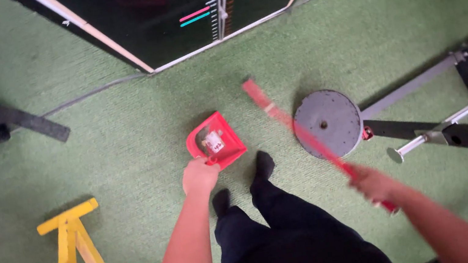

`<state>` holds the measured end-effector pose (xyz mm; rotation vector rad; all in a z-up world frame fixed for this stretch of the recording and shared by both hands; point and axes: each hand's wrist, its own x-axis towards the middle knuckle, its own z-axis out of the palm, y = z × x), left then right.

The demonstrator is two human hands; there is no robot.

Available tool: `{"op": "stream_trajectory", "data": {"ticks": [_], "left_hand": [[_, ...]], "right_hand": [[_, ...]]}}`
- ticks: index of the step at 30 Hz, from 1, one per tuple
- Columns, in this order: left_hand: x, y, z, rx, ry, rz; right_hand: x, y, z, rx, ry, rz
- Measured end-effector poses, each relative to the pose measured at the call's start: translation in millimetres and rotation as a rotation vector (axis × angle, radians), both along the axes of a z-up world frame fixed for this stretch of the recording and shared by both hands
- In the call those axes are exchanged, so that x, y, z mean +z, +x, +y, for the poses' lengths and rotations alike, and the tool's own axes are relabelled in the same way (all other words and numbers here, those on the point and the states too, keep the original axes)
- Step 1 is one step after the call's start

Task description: Sweeping the gym floor using a small broom and a dustpan around various exercise machines and weights.

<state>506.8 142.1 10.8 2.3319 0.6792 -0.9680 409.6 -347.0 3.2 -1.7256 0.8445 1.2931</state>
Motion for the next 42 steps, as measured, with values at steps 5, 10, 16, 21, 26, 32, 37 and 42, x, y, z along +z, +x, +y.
{"op": "stream_trajectory", "data": {"ticks": [5,10,16,21,26,32,37,42], "left_hand": [[-4.0,-0.1,-5.2,-0.022,0.038,-0.030],[15.9,2.1,-10.4,0.051,0.039,0.073],[-4.2,2.4,-7.8,0.035,0.054,0.027],[-10.9,-0.7,11.1,0.062,-0.019,-0.028],[-20.0,-45.6,76.1,0.232,-0.179,0.010],[7.4,-85.0,156.3,0.626,-0.306,0.000],[-14.3,-112.3,199.5,0.791,-0.306,-0.056],[-75.2,-143.5,210.4,0.707,-0.221,-0.201]], "right_hand": [[-59.8,90.0,-47.4,0.170,-0.223,-0.193],[-187.8,82.2,-43.7,0.106,-0.184,-0.285],[-101.2,20.6,77.4,0.588,-0.109,-0.197],[16.2,69.7,45.3,0.376,0.271,0.060],[39.8,127.2,-9.7,0.363,0.145,0.118],[-23.6,210.9,-47.1,0.233,0.048,-0.010],[-139.0,207.2,-7.4,0.069,-0.014,-0.164],[-162.3,89.5,179.2,0.570,-0.038,-0.360]]}}
